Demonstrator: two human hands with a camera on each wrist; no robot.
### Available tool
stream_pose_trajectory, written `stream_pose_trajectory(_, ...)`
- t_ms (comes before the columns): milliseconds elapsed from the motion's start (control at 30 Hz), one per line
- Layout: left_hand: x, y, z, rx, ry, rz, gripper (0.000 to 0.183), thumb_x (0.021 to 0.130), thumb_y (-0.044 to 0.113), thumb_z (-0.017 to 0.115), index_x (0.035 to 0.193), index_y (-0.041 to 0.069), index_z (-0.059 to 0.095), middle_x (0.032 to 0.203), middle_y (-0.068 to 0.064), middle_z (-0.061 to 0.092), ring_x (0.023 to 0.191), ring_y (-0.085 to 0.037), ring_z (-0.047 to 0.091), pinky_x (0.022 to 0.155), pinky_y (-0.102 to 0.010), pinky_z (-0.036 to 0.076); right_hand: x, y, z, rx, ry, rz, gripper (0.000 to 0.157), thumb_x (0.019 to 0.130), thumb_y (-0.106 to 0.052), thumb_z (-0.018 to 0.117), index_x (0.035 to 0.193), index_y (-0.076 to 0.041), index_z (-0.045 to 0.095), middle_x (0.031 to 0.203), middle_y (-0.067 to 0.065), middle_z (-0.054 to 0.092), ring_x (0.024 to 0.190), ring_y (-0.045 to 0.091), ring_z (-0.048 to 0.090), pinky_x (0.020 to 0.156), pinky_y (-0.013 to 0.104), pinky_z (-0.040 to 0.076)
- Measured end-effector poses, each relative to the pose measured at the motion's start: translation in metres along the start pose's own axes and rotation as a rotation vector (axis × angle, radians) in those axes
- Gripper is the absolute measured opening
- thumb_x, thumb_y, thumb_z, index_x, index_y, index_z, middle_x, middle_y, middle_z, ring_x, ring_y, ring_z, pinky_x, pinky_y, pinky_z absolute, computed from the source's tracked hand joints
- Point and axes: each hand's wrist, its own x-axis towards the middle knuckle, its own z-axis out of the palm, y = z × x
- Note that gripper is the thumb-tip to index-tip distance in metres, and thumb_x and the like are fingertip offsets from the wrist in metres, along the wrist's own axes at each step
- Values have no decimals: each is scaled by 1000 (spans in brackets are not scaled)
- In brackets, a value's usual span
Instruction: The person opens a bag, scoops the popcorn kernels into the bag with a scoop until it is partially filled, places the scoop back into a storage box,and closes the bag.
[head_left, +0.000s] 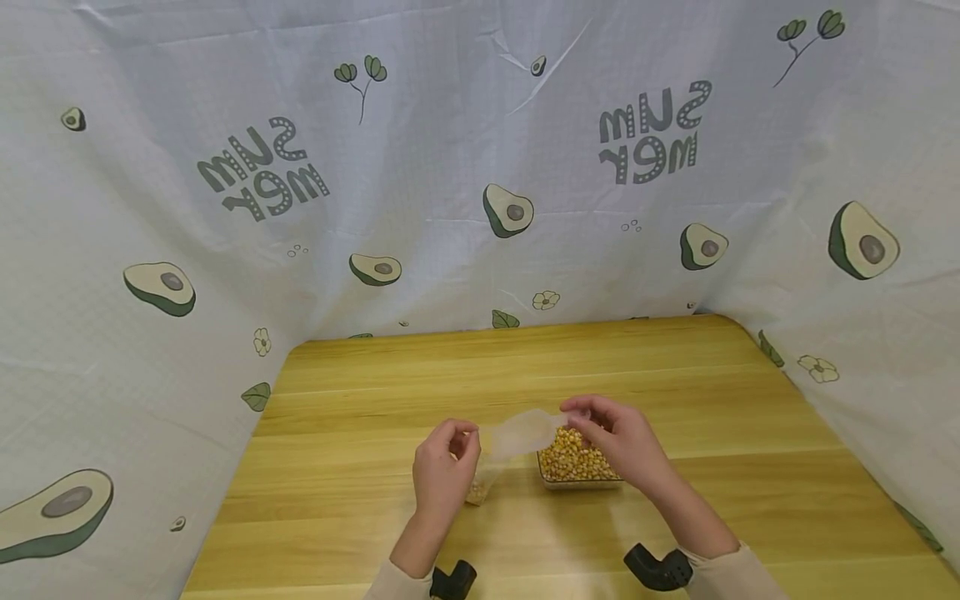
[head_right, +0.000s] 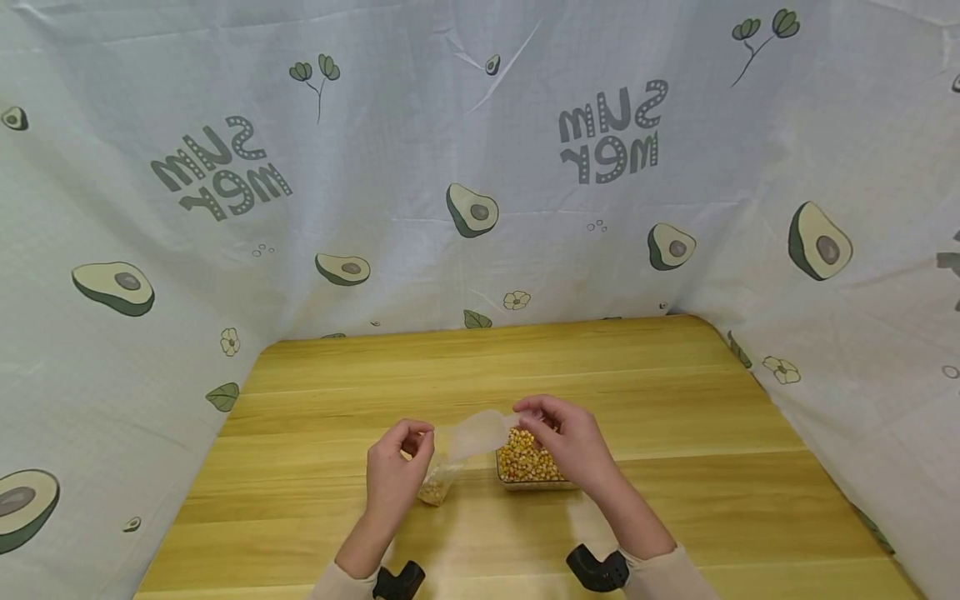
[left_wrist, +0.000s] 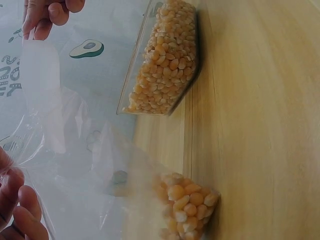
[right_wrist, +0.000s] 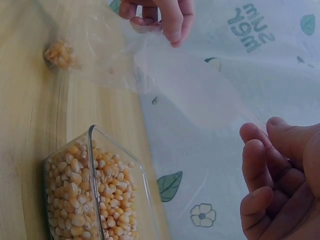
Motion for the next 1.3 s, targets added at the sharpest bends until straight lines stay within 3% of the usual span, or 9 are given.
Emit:
stream_pose_trajectory(167,0,0,0,1,-2,-10,7,86,6,72,84,13,73,61,6,59,55,1,51,47,-17,41,0,0,1,-22,0,-22,19,99,-12,61,114,-4,69,81,4,60,64,6,53,54,24,46)
stream_pose_trajectory(667,2,-2,-1,-3,11,7,7,86,6,72,85,12,74,62,6,61,56,0,54,48,-17,42,-5,11,-2,33,37,-37,18,99,-9,60,113,-2,69,93,13,70,68,9,59,57,25,50)
stream_pose_trajectory(1033,3,-3,-2,13,20,26,6,85,6,72,85,12,74,62,6,62,56,-1,55,50,-17,44,-18,30,-38,18,105,6,23,100,-14,60,118,-2,67,88,-16,70,66,16,59,53,28,46)
stream_pose_trajectory(1200,3,-4,-3,16,10,27,6,86,6,71,86,12,74,62,6,62,56,0,55,49,-17,43,-23,36,-47,8,114,38,24,101,-14,59,119,-1,66,88,-17,70,67,16,58,57,26,48)
stream_pose_trajectory(1300,3,-4,-3,19,10,24,7,86,6,71,86,12,74,62,6,62,56,0,54,49,-17,43,-24,39,-49,-6,115,55,25,101,-15,58,120,-1,66,90,-11,72,68,16,59,59,26,49)
